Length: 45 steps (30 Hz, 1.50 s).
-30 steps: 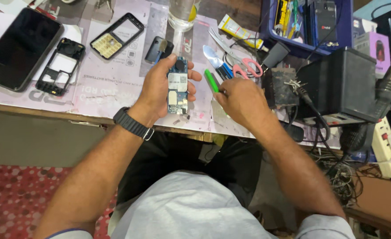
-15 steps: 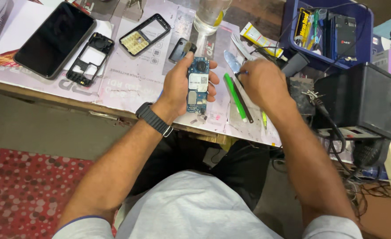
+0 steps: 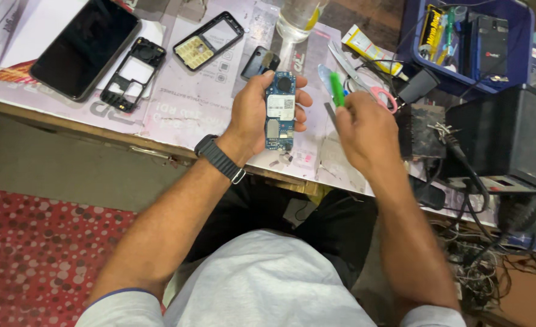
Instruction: The person holds a mobile phone circuit board and uses a green tool to touch various parts of it. They use scissors to cut a piece of material and then use the green tool to place and press the material onto the board.
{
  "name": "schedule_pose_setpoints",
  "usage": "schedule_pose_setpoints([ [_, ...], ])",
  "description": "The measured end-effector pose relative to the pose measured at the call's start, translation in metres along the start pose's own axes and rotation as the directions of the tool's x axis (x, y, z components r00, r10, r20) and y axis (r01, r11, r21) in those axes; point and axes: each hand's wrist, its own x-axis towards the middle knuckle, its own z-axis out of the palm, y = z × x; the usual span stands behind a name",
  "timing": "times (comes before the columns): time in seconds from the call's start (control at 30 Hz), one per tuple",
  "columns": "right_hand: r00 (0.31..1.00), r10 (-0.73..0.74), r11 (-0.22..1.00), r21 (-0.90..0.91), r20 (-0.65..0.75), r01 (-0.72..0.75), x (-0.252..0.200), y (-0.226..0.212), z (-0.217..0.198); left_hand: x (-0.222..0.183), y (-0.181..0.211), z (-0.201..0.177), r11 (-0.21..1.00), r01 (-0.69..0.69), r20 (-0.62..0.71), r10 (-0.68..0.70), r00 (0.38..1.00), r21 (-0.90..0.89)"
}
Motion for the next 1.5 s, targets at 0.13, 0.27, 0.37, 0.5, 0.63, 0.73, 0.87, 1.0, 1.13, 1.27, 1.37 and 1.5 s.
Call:
schedule_pose_setpoints([
  [0.13,0.990,0.105,0.475,0.870,0.090,-0.130,-0.026,0.001,0.007,0.001,0.002,0.000,0.999,-0.036,0.019,0.037,0.999,-0.012],
  [0.27,0.901,0.236,-0.045,0.930,0.365,-0.365,-0.048,-0.006,0.015,0.000,0.003,0.002,0.999,-0.036,0.013,0.037,0.999,-0.028],
  [0.37,0.850,0.201,-0.197,0.870,0.486,-0.451,-0.053,-0.005,0.016,0.000,0.001,0.001,0.999,-0.016,0.009,0.016,1.000,-0.050],
  [0.5,0.874,0.127,-0.232,0.871,0.469,-0.433,-0.053,0.000,0.021,0.006,-0.002,-0.003,0.997,0.011,-0.003,-0.011,1.000,-0.078],
  [0.63,0.904,0.118,-0.170,0.906,0.410,-0.389,-0.057,-0.001,0.027,0.009,-0.005,-0.007,0.994,0.045,-0.066,-0.052,0.996,-0.096],
  [0.73,0.937,0.018,-0.224,0.914,0.350,-0.337,-0.055,0.006,0.027,0.006,-0.004,-0.003,0.998,-0.004,-0.066,0.000,0.998,-0.064],
  [0.87,0.979,0.063,-0.002,0.981,0.193,-0.193,-0.051,0.017,0.048,0.005,-0.004,0.004,0.999,-0.022,-0.111,0.027,0.993,0.049],
  [1.0,0.991,0.092,0.134,0.985,0.094,-0.105,-0.052,0.021,0.061,0.004,-0.002,0.009,0.996,-0.027,-0.115,0.037,0.993,0.088],
  [1.13,0.983,0.113,0.140,0.977,0.148,-0.163,-0.053,0.018,0.061,0.002,0.002,0.016,0.992,-0.029,-0.107,0.042,0.993,0.121],
  [1.27,0.981,0.119,0.185,0.967,0.156,-0.176,-0.052,0.017,0.059,0.002,0.004,0.019,0.988,0.005,-0.110,0.013,0.994,0.154],
  [1.37,0.971,0.157,0.165,0.965,0.179,-0.204,-0.052,0.017,0.059,0.003,0.001,0.017,0.986,0.014,-0.113,0.005,0.994,0.168],
  [1.5,0.964,0.180,0.136,0.966,0.195,-0.221,-0.050,0.017,0.058,0.003,0.002,0.018,0.975,-0.007,-0.096,0.029,0.995,0.222],
])
